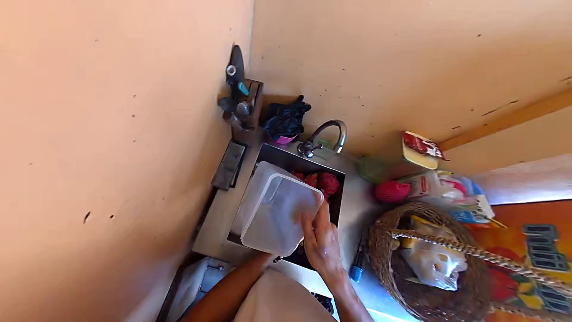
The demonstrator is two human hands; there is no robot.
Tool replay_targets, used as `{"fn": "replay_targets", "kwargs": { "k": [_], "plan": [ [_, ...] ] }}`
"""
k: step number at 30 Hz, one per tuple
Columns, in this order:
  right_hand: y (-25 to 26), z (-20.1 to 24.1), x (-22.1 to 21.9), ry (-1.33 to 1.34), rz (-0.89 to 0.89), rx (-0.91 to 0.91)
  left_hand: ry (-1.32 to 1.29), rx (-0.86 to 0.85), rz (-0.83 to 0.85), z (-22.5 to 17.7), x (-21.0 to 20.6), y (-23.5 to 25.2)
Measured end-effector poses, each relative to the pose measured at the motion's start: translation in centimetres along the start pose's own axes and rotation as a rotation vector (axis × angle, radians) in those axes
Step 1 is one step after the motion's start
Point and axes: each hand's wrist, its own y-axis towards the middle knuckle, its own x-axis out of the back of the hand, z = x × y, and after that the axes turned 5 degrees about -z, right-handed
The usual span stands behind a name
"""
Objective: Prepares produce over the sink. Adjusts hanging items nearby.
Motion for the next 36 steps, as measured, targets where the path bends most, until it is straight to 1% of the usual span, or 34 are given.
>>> {"fn": "replay_targets", "kwargs": {
  "k": [2, 3, 4, 5, 7, 8, 9, 10, 11, 12, 13, 14, 15, 17, 18, 19, 20, 21, 22, 23, 24, 25, 26, 27, 28, 29, 30, 31, 32, 34, 36],
  "plan": [
    [0.3, -1.1, -0.2, 0.151, -0.065, -0.095, -0.225, -0.051, 0.047, 5.2, -2.7, 6.8],
    [0.4, -1.7, -0.4, 0.280, -0.092, -0.156, -0.304, -0.101, 0.060, 6.6, -3.9, 9.9],
    [0.5, -2.3, -0.8, 0.409, -0.127, -0.207, -0.462, -0.101, 0.075, 6.7, -4.9, 12.2],
    [0.6, -2.8, -1.3, 0.515, -0.176, -0.237, -0.666, -0.041, 0.115, 6.1, -5.4, 13.4],
    [0.5, -4.1, -2.7, 0.639, -0.300, -0.255, -1.032, 0.070, 0.214, 4.8, -5.0, 13.5],
    [0.3, -5.1, -3.6, 0.666, -0.368, -0.251, -1.192, 0.060, 0.261, 4.4, -4.6, 13.1],
    [0.0, -6.1, -4.4, 0.676, -0.421, -0.259, -1.341, 0.013, 0.294, 4.1, -4.3, 12.8],
    [-0.6, -7.0, -5.1, 0.677, -0.462, -0.314, -1.466, -0.047, 0.296, 3.9, -4.1, 12.5],
    [-1.3, -7.6, -5.6, 0.657, -0.473, -0.417, -1.538, -0.099, 0.272, 3.6, -3.8, 12.1],
    [-1.9, -7.9, -5.9, 0.627, -0.443, -0.525, -1.536, -0.114, 0.210, 3.0, -3.3, 11.3],
    [-2.3, -7.8, -6.1, 0.609, -0.414, -0.623, -1.465, -0.115, 0.131, 2.5, -2.5, 10.4],
    [-2.4, -7.7, -6.3, 0.607, -0.393, -0.702, -1.329, -0.118, 0.044, 2.1, -1.8, 9.4],
    [-2.4, -7.8, -6.6, 0.603, -0.386, -0.735, -1.130, -0.144, -0.037, 2.1, -1.2, 8.7],
    [-2.6, -8.0, -6.8, 0.541, -0.343, -0.744, -0.704, -0.217, -0.088, 2.9, -0.4, 7.6],
    [-2.7, -7.7, -6.5, 0.443, -0.255, -0.759, -0.589, -0.215, -0.104, 2.9, -0.2, 7.2],
    [-2.6, -7.2, -6.1, 0.301, -0.129, -0.779, -0.561, -0.193, -0.108, 2.5, -0.1, 6.8],
    [-2.4, -6.9, -5.8, 0.189, -0.024, -0.782, -0.642, -0.155, -0.112, 1.8, -0.1, 6.7],
    [-2.2, -6.6, -5.6, 0.128, 0.044, -0.776, -0.786, -0.122, -0.092, 1.0, -0.1, 6.5],
    [-2.3, -6.6, -5.7, 0.136, 0.027, -0.770, -0.955, -0.114, -0.060, 1.0, -0.5, 7.1],
    [-2.4, -6.8, -6.0, 0.196, -0.047, -0.772, -1.127, -0.106, -0.029, 1.4, -1.1, 8.3],
    [-2.5, -7.2, -6.5, 0.301, -0.162, -0.754, -1.260, -0.097, -0.019, 1.6, -1.8, 9.4],
    [-2.5, -7.6, -6.8, 0.421, -0.269, -0.704, -1.320, -0.105, -0.007, 1.9, -2.4, 10.4],
    [-2.2, -7.9, -7.0, 0.532, -0.361, -0.607, -1.301, -0.113, -0.008, 2.3, -3.3, 11.3],
    [-1.6, -8.2, -6.9, 0.614, -0.401, -0.469, -1.187, -0.116, -0.017, 2.6, -4.3, 12.3],
    [-0.7, -8.4, -6.6, 0.623, -0.393, -0.321, -0.920, -0.108, -0.046, 3.2, -5.4, 13.5],
    [0.1, -8.3, -6.1, 0.575, -0.362, -0.240, -0.560, -0.129, -0.042, 4.0, -6.3, 14.5],
    [0.6, -8.2, -5.8, 0.507, -0.319, -0.229, -0.197, -0.176, -0.020, 4.8, -7.1, 15.0],
    [0.8, -8.2, -5.5, 0.440, -0.253, -0.248, 0.083, -0.192, 0.006, 5.2, -7.7, 15.1],
    [0.6, -8.4, -5.5, 0.382, -0.191, -0.291, 0.272, -0.177, 0.022, 5.2, -8.1, 14.7],
    [0.0, -9.0, -5.8, 0.322, -0.084, -0.429, 0.460, -0.141, -0.010, 4.9, -8.9, 13.3],
    [-0.1, -9.4, -6.3, 0.275, 0.009, -0.562, 0.515, -0.151, -0.085, 5.0, -10.0, 12.8]
  ]
}}
